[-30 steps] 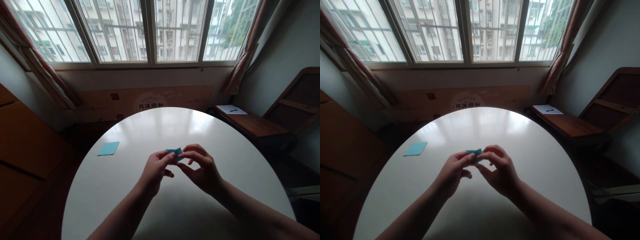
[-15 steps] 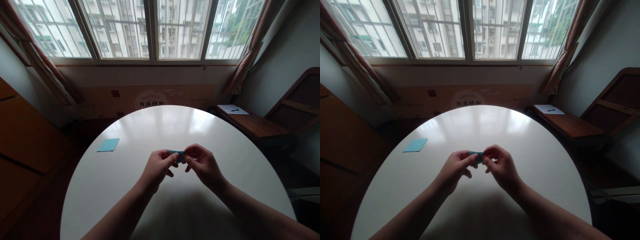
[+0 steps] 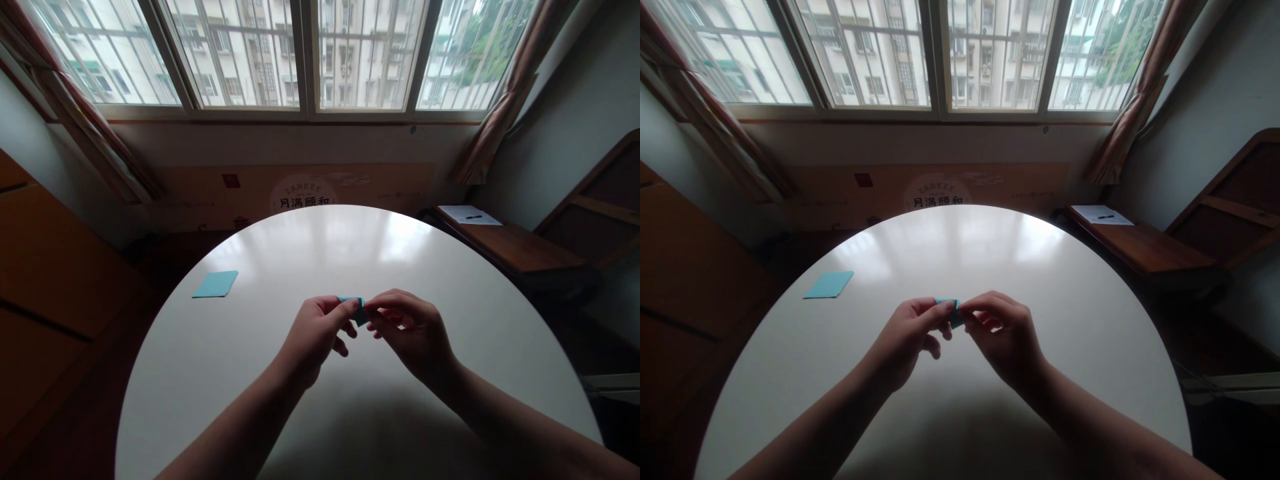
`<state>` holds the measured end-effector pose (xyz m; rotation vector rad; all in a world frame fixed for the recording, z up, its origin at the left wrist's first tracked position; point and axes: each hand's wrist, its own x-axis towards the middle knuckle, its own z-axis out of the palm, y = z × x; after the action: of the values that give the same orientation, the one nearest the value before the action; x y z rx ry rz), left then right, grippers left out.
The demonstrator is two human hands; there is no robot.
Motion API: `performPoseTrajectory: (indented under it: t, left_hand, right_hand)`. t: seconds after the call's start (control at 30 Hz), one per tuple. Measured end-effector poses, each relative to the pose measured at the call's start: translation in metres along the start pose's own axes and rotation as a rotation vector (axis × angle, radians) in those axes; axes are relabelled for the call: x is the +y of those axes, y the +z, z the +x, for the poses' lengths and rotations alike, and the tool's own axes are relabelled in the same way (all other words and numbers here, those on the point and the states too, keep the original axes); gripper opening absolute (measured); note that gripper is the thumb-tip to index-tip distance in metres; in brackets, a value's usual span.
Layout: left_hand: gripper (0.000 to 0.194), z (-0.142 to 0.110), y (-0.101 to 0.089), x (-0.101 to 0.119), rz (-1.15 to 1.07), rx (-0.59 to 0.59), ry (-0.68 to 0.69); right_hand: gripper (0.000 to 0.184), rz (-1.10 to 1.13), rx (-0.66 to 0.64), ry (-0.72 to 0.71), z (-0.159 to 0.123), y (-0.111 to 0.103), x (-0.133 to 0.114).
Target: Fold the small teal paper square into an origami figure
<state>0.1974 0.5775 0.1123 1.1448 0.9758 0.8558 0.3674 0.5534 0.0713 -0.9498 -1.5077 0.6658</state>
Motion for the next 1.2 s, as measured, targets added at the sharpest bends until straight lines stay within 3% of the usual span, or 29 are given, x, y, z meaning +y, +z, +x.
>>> performPoseTrajectory:
  t: [0.3, 0.5, 0.77, 1.2]
  left_hand:
    - [0.025, -0.002, -0.002, 0.003, 0.081, -0.035, 0.061]
    - [0.023, -0.002, -0.002, 0.005, 0.109, -0.044, 0.032]
    - [0.032, -0.001, -0.003, 0.007, 0.153, -0.046, -0.009]
    - [0.042, -0.001, -0.006, 0.009, 0.060, 0.002, -0.078]
  right_hand:
    - [0.006, 0.062, -0.010, 0.014, 0.003, -0.001, -0.008]
    - [0.024, 0.329, -0.037, 0.303, 0.006, -0.006, -0.009]
    - [0.026, 0.520, -0.167, 0.617, 0.010, -0.008, -0.006]
    - [0.029, 0.524, -0.052, 0.646, 0.008, -0.005, -0.011]
